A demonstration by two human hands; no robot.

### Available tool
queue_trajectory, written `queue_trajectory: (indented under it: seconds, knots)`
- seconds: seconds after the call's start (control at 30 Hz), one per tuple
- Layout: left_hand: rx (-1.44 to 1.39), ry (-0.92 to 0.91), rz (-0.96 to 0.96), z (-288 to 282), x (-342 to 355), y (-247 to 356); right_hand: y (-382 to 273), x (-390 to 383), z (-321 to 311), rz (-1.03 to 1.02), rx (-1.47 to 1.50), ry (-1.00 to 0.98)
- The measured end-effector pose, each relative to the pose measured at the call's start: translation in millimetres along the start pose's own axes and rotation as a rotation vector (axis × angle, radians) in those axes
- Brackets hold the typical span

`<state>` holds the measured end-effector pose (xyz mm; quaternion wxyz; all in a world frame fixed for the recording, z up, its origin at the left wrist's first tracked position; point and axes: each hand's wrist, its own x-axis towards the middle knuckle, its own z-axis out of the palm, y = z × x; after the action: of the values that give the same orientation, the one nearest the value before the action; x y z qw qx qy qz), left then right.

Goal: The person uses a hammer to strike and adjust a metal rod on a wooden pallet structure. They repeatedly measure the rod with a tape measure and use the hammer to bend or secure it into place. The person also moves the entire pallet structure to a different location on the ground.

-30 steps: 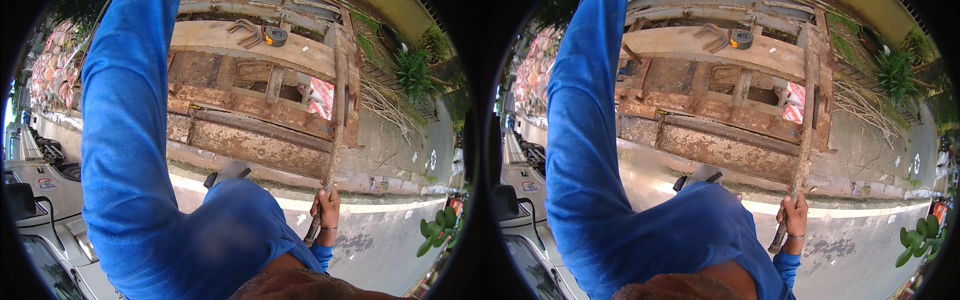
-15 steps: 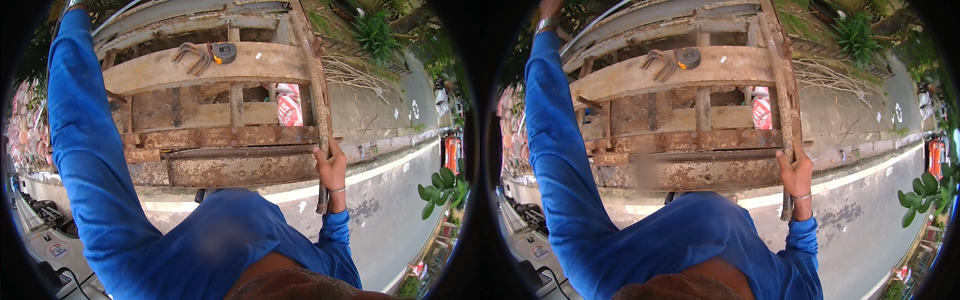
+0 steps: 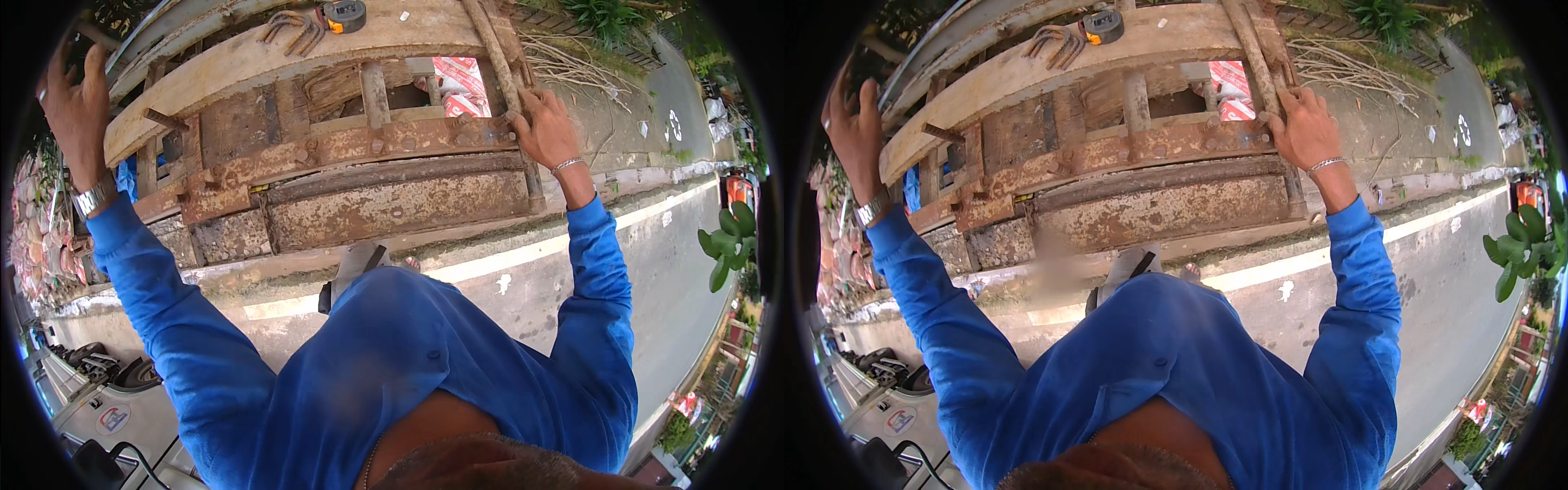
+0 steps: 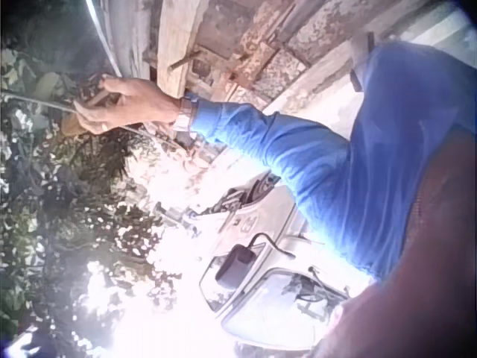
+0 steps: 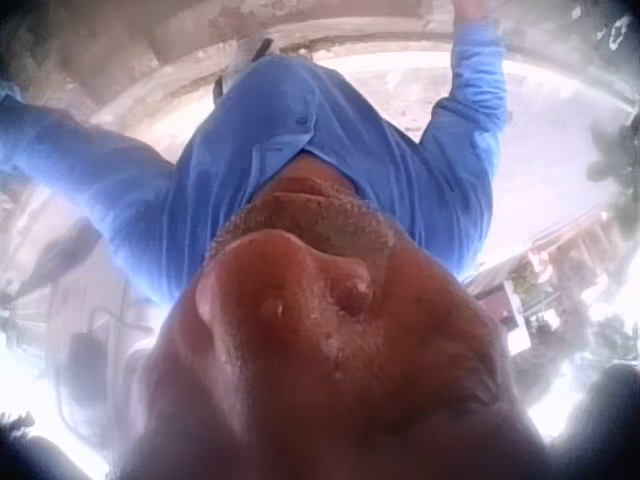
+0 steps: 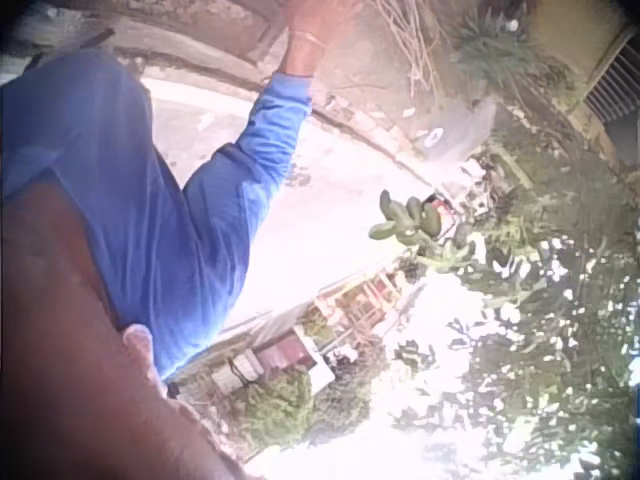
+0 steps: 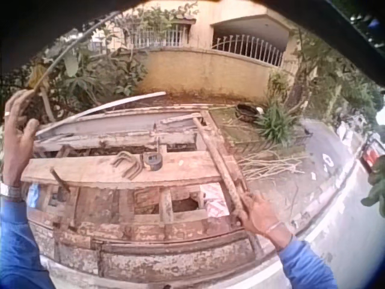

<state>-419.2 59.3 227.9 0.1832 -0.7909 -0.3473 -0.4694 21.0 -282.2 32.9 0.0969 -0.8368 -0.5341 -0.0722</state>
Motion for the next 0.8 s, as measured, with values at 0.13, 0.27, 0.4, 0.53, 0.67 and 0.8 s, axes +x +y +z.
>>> queue_trajectory:
  seconds: [0.13, 0.27, 0.4, 0.53, 0.67, 0.8]
  knots:
    - [-0.59, -0.178, -0.37, -96.6, -172.4, 63.0, -5.8, -14.2, 30.1, 0.031, 0.038, 0.087]
    - [-0.553, -0.535, -0.817, -169.4, -348.7, 115.5, -14.9, -12.3, 26.6, 0.073, -0.006, 0.044]
    - [-0.336, -0.988, -0.974, -212.6, -546.6, 124.9, 33.7, -14.9, 35.7, 0.095, -0.08, -0.037]
    - [-0.09, -1.514, -1.417, -299.8, -717.0, 145.3, -2.5, 1.8, 32.9, 0.052, -0.07, -0.122]
    - [-0.229, -1.431, -1.909, -357.7, -773.1, 158.2, 5.0, -5.1, 16.2, 0.091, -0.163, 0.004]
    - [-0.249, -1.304, -2.037, -390.6, -799.4, 148.3, -81.0, -45.2, -30.1, 0.126, -0.176, 0.31]
